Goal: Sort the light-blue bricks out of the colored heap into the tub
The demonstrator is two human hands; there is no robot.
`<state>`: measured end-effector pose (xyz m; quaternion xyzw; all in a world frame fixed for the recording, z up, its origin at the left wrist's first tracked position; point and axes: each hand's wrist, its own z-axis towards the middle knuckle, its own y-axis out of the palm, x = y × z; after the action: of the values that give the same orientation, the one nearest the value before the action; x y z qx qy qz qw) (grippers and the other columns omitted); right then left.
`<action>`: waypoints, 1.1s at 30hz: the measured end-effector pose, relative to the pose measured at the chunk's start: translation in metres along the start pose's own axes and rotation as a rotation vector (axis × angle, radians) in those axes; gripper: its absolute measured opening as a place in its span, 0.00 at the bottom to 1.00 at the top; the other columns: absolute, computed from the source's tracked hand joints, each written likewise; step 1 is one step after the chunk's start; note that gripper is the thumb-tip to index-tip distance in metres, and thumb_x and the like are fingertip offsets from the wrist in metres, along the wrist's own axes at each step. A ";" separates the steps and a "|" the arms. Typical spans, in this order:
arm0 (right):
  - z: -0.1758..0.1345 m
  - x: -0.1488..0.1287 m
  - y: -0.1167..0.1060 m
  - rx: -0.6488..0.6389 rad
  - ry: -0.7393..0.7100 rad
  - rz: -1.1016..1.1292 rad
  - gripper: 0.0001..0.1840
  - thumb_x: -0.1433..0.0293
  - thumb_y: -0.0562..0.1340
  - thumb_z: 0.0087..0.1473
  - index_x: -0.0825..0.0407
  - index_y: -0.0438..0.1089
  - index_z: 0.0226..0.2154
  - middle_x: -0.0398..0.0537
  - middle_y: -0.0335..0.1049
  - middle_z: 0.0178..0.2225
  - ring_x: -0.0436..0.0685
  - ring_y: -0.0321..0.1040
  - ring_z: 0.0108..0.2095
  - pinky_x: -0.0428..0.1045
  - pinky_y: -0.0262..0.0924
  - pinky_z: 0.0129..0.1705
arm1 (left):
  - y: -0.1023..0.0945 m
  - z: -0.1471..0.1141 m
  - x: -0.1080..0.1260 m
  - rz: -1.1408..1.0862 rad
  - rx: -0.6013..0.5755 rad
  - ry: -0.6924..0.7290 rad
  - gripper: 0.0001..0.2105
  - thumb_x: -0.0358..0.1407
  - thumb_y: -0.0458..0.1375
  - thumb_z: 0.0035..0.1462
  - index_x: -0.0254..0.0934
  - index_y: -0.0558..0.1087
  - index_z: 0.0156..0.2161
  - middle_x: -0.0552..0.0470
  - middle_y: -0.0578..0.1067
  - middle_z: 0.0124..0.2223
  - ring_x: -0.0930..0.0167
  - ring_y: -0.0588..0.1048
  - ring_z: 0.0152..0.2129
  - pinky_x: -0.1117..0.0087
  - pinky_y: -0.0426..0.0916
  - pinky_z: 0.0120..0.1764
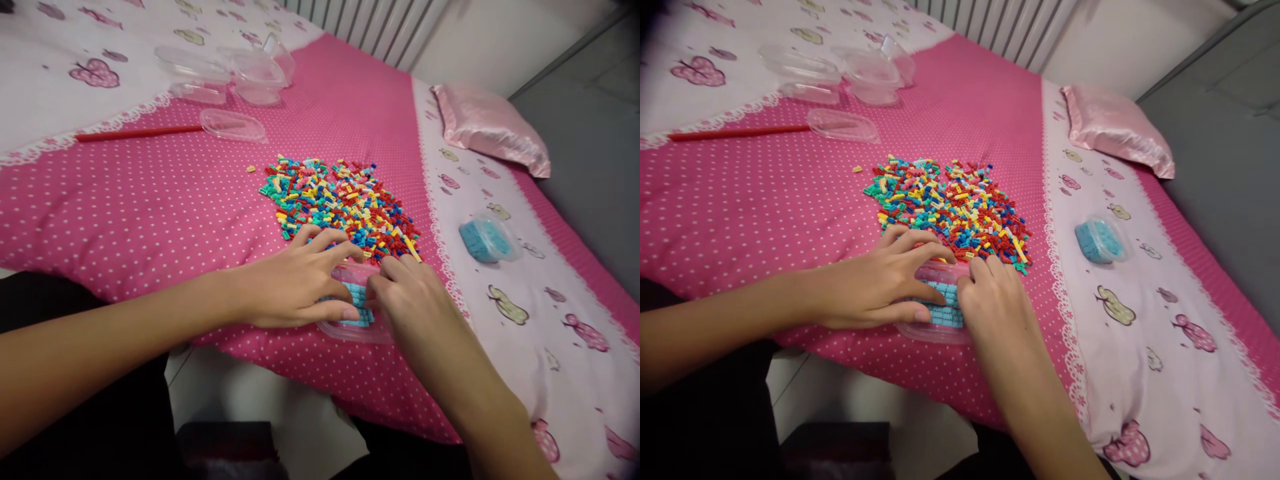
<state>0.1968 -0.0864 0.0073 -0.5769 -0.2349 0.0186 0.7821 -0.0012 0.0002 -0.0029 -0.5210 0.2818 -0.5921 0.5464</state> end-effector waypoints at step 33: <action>0.001 0.020 -0.012 0.039 0.215 0.714 0.10 0.65 0.52 0.66 0.50 0.67 0.38 0.45 0.74 0.28 0.53 0.68 0.22 0.47 0.54 0.23 | -0.002 -0.002 0.001 0.004 -0.007 -0.031 0.25 0.55 0.43 0.67 0.45 0.78 0.48 0.42 0.66 0.61 0.56 0.60 0.60 0.46 0.51 0.58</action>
<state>0.2111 -0.0830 0.0251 -0.6063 0.0651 0.2340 0.7573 -0.0038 -0.0010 -0.0010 -0.5315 0.2760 -0.5820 0.5501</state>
